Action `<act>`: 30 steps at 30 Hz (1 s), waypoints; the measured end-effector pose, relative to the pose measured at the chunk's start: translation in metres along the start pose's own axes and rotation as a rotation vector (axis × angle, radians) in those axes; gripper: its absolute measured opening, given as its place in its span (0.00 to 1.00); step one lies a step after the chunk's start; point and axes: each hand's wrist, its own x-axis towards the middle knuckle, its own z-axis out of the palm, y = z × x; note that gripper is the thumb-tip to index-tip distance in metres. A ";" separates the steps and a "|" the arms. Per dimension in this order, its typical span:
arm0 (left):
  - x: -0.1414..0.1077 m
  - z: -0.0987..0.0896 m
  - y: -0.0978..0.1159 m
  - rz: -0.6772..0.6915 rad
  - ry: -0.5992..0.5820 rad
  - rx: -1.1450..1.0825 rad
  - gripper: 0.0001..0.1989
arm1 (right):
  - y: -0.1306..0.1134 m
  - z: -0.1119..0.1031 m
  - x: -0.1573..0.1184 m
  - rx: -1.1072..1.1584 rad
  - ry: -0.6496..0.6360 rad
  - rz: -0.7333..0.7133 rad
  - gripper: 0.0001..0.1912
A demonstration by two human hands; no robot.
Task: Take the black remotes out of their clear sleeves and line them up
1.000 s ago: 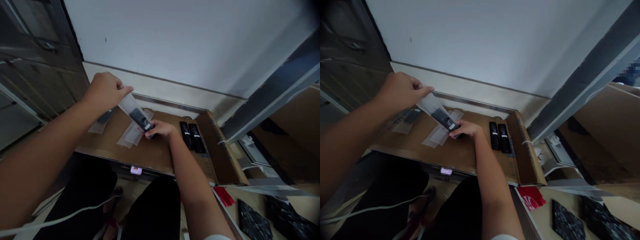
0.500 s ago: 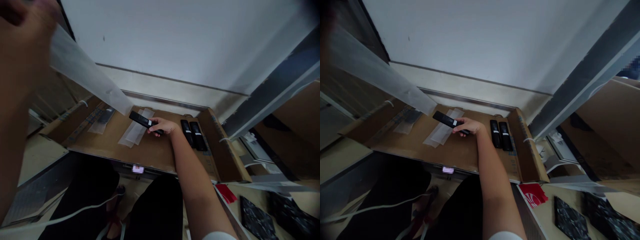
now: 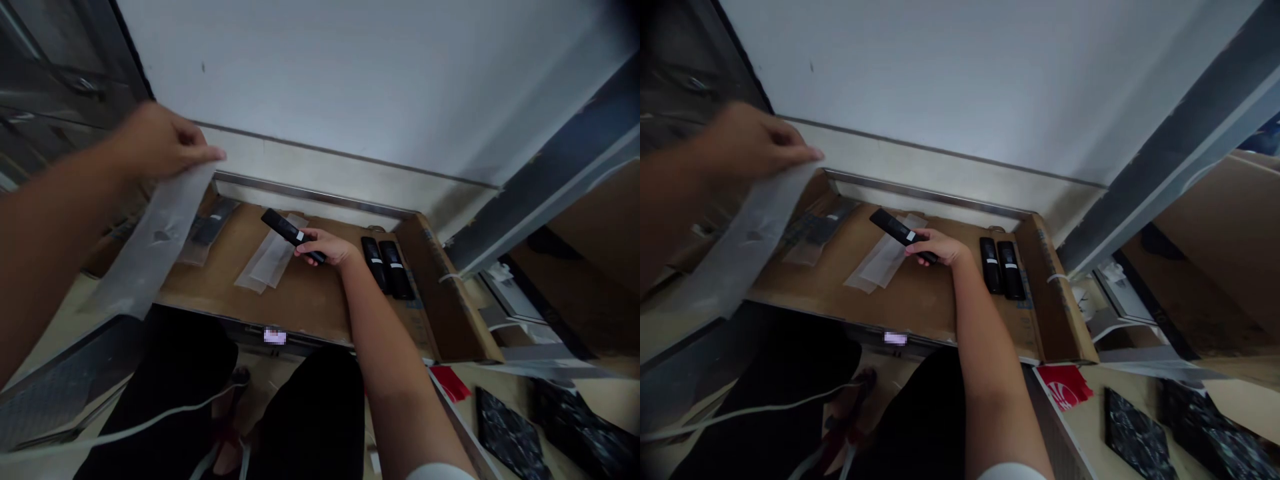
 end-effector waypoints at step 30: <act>-0.214 0.107 -0.011 0.041 -0.084 0.016 0.12 | 0.002 0.000 0.002 0.062 0.054 -0.010 0.25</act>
